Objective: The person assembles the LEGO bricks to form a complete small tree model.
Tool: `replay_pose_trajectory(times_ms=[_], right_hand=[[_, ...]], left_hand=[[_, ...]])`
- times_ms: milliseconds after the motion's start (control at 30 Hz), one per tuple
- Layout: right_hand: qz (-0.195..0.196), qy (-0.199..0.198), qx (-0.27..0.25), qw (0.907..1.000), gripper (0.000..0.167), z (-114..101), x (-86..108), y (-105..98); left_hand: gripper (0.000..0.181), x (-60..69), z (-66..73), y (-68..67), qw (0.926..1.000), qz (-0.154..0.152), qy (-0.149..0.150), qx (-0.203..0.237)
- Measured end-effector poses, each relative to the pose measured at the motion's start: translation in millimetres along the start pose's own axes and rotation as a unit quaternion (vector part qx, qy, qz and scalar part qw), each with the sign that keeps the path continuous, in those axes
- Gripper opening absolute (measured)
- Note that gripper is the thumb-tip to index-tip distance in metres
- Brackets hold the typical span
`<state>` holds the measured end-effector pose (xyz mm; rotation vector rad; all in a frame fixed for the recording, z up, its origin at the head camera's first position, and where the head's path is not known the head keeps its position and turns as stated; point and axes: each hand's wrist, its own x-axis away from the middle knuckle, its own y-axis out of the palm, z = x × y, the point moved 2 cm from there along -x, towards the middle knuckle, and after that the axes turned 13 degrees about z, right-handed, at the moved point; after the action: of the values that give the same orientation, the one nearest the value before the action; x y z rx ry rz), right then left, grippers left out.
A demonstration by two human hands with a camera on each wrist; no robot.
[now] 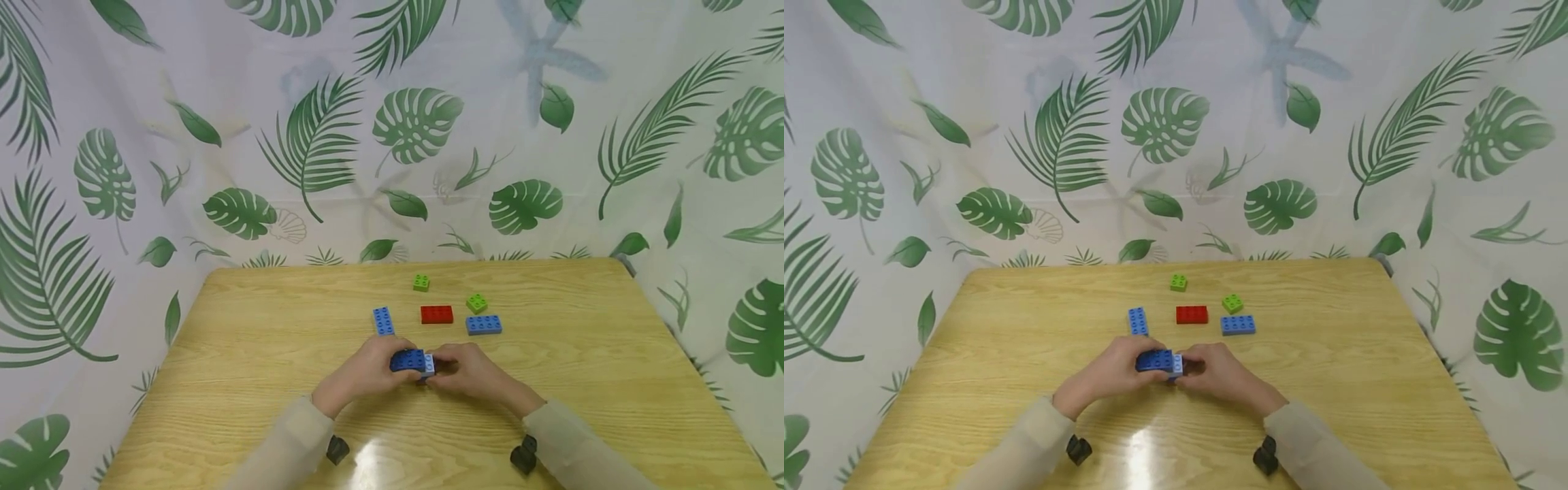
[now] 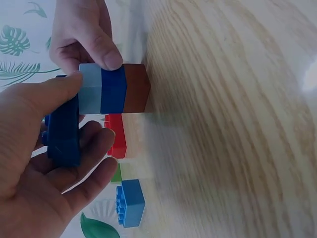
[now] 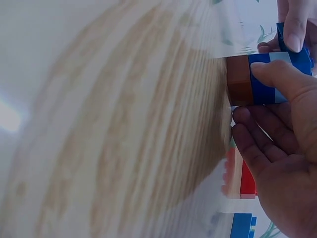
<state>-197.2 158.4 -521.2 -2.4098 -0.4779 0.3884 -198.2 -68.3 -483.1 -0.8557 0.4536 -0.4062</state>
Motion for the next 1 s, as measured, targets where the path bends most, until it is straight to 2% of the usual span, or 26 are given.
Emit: replay_pose_trajectory(times_ms=[100, 200, 367, 500, 600, 700, 833, 1000], right_hand=[[-0.002, 0.012, -0.001, 0.9999, 0.051, 2.1, 1.1, -2.2], [0.014, 0.015, -0.003, 0.9998, 0.056, 5.4, 3.9, -8.4], [0.072, 0.003, 0.015, 0.9973, 0.04, 15.1, 9.4, -22.3], [0.133, -0.005, 0.059, 0.9894, 0.03, 24.2, 10.7, -36.5], [0.176, -0.015, 0.093, 0.9798, 0.028, 31.0, 10.3, -48.7], [0.203, -0.025, 0.108, 0.9729, 0.03, 38.8, 8.5, -59.9], [0.208, -0.021, 0.131, 0.9691, 0.033, 48.1, 6.2, -69.9], [0.185, 0.022, 0.136, 0.9731, 0.038, 56.0, 5.8, -74.0]], left_hand=[[0.043, -0.6, 1.1, 1.8, 1.0, 0.002, -0.001, 0.001], [0.043, -0.5, 2.2, 1.3, 1.0, 0.002, -0.005, -0.003], [0.045, 0.4, 2.3, 0.9, 0.9999, -0.002, -0.01, -0.007], [0.045, 0.5, 1.3, 1.2, 0.9999, -0.001, -0.011, -0.004], [0.045, 0.6, 0.6, 1.4, 0.9999, 0.0, -0.011, 0.002], [0.045, 0.5, 0.0, 1.6, 0.9999, -0.003, -0.014, 0.006], [0.046, 0.2, -1.0, 2.3, 0.9997, -0.007, -0.019, 0.011], [0.047, -0.5, -1.2, 2.6, 0.9997, -0.011, -0.019, 0.012]])
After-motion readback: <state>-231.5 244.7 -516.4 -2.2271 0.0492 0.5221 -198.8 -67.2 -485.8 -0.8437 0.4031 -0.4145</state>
